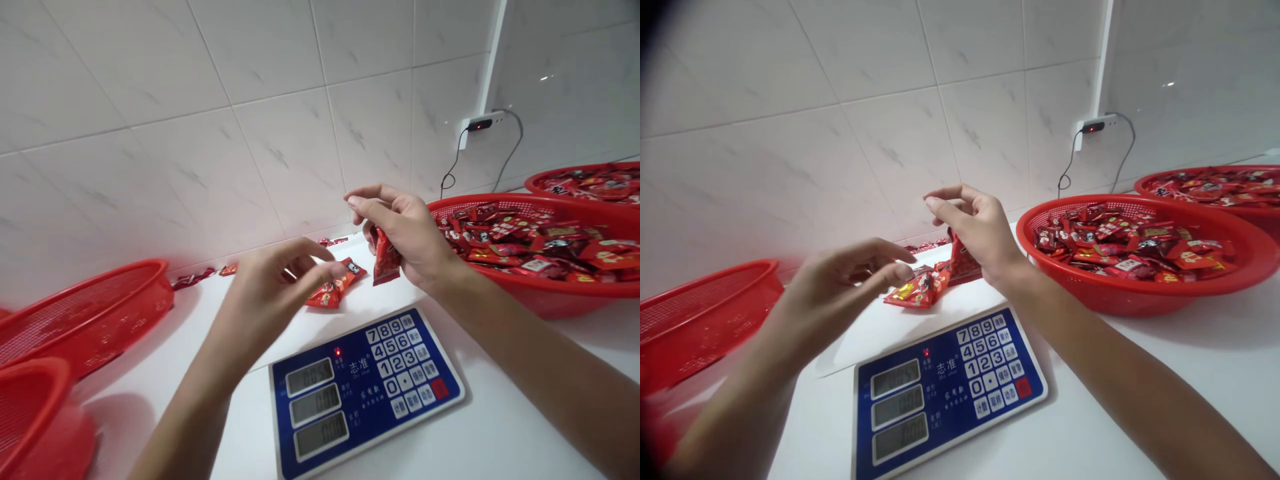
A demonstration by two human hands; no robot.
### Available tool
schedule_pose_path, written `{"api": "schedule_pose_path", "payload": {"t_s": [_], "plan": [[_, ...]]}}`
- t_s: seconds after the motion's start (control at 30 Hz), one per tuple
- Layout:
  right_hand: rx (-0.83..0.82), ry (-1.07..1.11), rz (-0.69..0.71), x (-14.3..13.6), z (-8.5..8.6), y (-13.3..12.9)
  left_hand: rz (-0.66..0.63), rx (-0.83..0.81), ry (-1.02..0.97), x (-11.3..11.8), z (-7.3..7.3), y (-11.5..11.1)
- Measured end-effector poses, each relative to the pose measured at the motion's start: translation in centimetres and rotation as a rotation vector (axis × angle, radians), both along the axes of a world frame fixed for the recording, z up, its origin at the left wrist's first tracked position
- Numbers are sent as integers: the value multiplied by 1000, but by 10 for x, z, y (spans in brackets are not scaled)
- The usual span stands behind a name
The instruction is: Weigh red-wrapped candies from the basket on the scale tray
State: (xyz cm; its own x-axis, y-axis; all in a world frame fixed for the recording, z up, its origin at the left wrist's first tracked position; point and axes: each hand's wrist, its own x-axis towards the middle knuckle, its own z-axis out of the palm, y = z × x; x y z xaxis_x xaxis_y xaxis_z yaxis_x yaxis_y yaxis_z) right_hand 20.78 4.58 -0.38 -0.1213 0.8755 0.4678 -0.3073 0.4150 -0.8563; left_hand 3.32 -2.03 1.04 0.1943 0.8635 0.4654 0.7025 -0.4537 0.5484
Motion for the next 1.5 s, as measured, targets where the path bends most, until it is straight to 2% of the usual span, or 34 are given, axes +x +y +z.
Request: {"api": "schedule_pose_path", "payload": {"t_s": [0.07, 0.23, 0.33, 0.5, 0.6, 0.73, 0.93, 1.17, 1.27, 1.37, 1.43, 1.5], "plan": [[15, 26, -3, -7, -2, -7, -80, -30, 56, 14, -3, -6], [29, 21, 67, -16, -5, -17, -55, 41, 92, 33, -10, -12], [33, -83, 121, -10, -2, -17, -57, 43, 68, 25, -8, -8], [28, -400, 198, 7, 4, -10, -3, 90, -70, 1, 1, -1], [24, -465, 201, 11, 4, -5, 61, 118, -5, -6, 3, 1], [25, -453, 201, 8, 0, -1, 68, 115, 66, -4, 1, 2], [34, -423, 191, 6, -2, 1, 21, 56, 16, -6, -2, 8], [-9, -439, 267, 7, -3, 7, 16, 43, 63, -11, -4, 12], [-77, -424, 311, 10, 1, 4, 92, 110, 94, -15, -6, 13], [-99, -372, 391, 13, 4, 3, 191, 290, 178, -15, -6, 13], [-115, -391, 367, 14, 5, 4, 172, 349, 224, -15, -5, 13], [-152, -436, 289, 13, 4, 5, 99, 292, 221, -15, -4, 14]]}}
